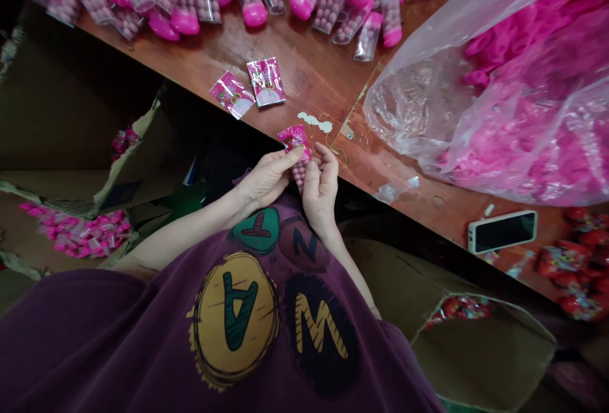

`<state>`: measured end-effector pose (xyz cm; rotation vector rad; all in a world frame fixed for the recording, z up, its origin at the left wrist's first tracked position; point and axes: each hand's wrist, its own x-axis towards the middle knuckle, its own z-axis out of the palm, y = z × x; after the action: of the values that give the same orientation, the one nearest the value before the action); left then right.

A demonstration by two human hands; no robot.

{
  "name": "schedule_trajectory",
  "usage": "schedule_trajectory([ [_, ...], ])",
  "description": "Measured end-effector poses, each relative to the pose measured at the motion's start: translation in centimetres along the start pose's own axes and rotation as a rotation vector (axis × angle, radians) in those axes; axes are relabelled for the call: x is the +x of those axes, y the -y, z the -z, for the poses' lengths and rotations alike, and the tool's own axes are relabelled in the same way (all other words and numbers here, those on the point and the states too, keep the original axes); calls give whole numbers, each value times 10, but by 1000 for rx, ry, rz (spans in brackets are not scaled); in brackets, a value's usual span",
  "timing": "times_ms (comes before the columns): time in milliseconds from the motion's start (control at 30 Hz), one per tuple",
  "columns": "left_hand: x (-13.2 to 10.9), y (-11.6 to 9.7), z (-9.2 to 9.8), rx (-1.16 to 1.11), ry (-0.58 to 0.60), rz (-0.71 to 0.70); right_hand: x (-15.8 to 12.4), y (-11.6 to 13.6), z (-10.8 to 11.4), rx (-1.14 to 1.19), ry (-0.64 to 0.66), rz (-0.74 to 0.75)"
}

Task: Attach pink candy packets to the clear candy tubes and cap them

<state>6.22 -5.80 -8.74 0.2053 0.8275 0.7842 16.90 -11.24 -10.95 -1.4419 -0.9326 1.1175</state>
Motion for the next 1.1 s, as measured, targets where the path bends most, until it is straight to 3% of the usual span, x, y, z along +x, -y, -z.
schedule_trajectory([
  [167,-4,6,-4,-24,29,26,-3,1,10,-392,-17,197],
  [233,-4,7,-6,-28,25,32,-2,3,13,-442,-13,219],
  [500,-3,-6,-4,-28,3,31,0,-9,6,-57,5,48],
  [833,-3,6,-10,10,-115,-35,-4,0,5,-257,6,63],
  [1100,-1,5,-5,-65,-77,6,-1,-7,-2,23,-47,-47],
])
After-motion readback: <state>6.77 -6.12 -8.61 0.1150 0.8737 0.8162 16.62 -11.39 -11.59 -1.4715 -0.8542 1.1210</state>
